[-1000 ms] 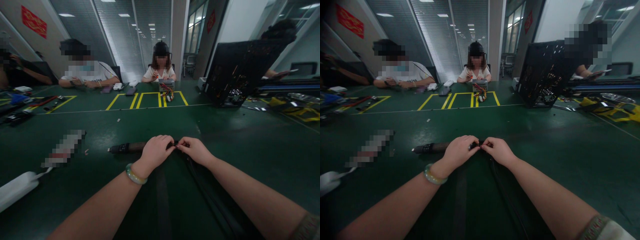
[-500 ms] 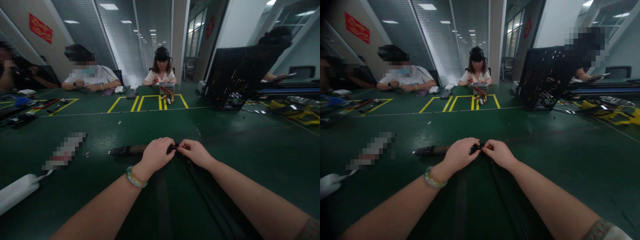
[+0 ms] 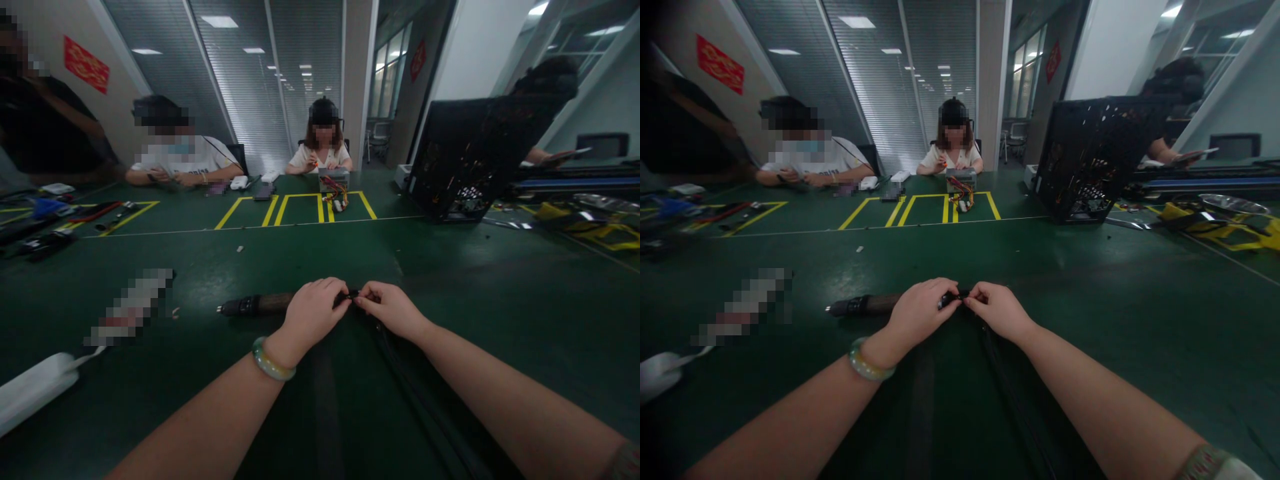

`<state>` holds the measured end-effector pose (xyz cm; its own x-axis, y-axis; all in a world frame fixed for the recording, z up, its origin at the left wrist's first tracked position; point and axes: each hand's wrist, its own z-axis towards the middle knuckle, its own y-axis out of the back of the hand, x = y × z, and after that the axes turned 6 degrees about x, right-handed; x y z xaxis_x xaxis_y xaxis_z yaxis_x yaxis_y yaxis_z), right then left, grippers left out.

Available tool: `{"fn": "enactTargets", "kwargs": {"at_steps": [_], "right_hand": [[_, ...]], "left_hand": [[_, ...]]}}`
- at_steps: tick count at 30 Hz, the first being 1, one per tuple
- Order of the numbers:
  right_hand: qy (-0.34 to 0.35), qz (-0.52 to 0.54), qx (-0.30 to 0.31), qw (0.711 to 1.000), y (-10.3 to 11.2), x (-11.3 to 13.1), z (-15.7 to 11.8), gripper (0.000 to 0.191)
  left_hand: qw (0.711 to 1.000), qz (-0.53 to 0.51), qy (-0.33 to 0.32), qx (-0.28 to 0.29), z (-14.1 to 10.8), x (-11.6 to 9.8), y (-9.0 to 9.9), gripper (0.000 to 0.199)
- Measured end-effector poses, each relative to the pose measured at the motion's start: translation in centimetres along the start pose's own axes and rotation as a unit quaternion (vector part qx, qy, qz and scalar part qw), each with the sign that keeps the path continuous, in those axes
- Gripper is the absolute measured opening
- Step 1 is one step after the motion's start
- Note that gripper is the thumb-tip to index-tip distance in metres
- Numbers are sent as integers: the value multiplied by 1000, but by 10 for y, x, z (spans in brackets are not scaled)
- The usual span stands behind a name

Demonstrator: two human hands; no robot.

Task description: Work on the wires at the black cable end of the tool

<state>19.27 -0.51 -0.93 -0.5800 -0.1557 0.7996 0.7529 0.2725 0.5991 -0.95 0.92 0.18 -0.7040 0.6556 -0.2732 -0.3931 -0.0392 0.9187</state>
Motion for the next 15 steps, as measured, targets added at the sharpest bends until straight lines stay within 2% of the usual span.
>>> {"fn": "enactTargets", "kwargs": {"at_steps": [7, 15], "right_hand": [[1, -4, 1, 1000, 0, 0, -1, 20], [-5, -12, 4, 1000, 1, 2, -1, 20]], "left_hand": [[1000, 7, -24, -1, 0, 0, 1, 11], [1000, -1, -3, 0, 0, 0, 0, 12]]}}
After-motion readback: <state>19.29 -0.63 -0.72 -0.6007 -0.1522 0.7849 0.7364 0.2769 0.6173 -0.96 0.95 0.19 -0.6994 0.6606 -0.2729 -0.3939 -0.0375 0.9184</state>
